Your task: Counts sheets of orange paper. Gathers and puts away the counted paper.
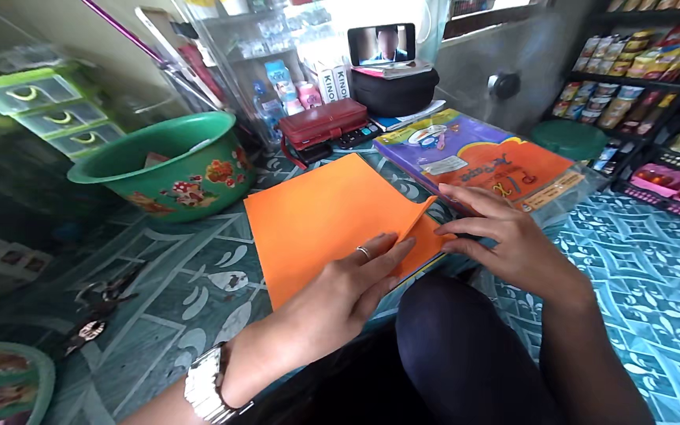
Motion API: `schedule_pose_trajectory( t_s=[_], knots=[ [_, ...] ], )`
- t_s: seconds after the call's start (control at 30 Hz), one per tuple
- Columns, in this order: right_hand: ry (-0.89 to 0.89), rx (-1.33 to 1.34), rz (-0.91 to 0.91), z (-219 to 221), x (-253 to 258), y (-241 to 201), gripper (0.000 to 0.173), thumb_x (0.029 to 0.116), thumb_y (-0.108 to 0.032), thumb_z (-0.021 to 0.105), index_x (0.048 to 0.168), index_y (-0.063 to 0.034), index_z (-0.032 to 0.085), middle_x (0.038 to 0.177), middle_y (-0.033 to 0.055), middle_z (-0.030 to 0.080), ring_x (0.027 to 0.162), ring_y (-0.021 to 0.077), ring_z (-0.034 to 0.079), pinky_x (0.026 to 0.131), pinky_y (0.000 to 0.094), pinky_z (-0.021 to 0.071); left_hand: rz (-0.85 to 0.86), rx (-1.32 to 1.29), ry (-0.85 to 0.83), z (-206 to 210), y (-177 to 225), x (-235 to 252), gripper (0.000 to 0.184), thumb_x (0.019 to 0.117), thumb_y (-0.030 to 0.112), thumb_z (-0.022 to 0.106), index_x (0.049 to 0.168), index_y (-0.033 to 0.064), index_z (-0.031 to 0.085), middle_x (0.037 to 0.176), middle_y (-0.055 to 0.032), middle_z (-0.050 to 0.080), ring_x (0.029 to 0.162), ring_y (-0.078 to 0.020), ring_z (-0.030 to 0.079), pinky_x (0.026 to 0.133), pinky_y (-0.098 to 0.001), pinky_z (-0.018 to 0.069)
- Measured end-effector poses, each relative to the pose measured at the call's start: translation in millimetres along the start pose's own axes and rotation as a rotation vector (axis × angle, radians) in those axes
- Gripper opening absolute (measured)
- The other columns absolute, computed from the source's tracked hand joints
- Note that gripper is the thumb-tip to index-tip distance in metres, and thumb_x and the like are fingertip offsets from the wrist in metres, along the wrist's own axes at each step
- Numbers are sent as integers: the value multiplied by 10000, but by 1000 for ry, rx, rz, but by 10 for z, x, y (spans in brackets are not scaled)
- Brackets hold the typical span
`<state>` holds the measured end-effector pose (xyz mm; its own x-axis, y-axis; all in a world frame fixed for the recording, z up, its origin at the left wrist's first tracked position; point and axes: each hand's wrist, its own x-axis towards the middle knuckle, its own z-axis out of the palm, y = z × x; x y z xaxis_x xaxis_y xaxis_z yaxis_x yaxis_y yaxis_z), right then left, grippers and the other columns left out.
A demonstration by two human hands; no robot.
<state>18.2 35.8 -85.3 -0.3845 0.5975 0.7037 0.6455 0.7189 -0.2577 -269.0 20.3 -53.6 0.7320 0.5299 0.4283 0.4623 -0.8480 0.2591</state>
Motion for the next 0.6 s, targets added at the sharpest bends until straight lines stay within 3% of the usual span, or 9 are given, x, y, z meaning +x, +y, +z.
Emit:
schedule_pose_trajectory(
  t_s=[0.2,0.33,0.47,0.6],
  knots=[
    [18,7,0,-8,6,-8,314,967,-424,636,1010,-167,811,1448,112,591,1402,288,503,1164,582,354,-8,-6,-13,-25,18,6,423,1068,218,465,1463,116,577,1359,-119,652,1234,-124,629,988,-202,501],
    [87,-6,-45,12,35,-25,204,980,-247,640,1007,-136,809,1417,128,611,1355,284,544,1132,513,417,-14,-8,-21,-33,23,5,426,1067,209,456,1467,123,573,1362,-114,650,1228,-116,631,984,-204,503],
    [180,-42,-86,41,78,-41,193,985,-223,650,992,-110,806,1385,133,636,1346,290,549,1120,491,423,-1,-13,6,2,5,-8,438,1054,299,523,1451,126,592,1357,-134,651,1214,-144,647,963,-224,527],
    [262,-84,-60,38,89,-57,193,978,-238,671,996,-102,806,1349,133,659,1323,286,567,1106,471,432,18,15,7,6,-4,-6,440,1025,157,499,1454,113,585,1322,-136,670,1162,-146,670,927,-221,537]
  ],
)
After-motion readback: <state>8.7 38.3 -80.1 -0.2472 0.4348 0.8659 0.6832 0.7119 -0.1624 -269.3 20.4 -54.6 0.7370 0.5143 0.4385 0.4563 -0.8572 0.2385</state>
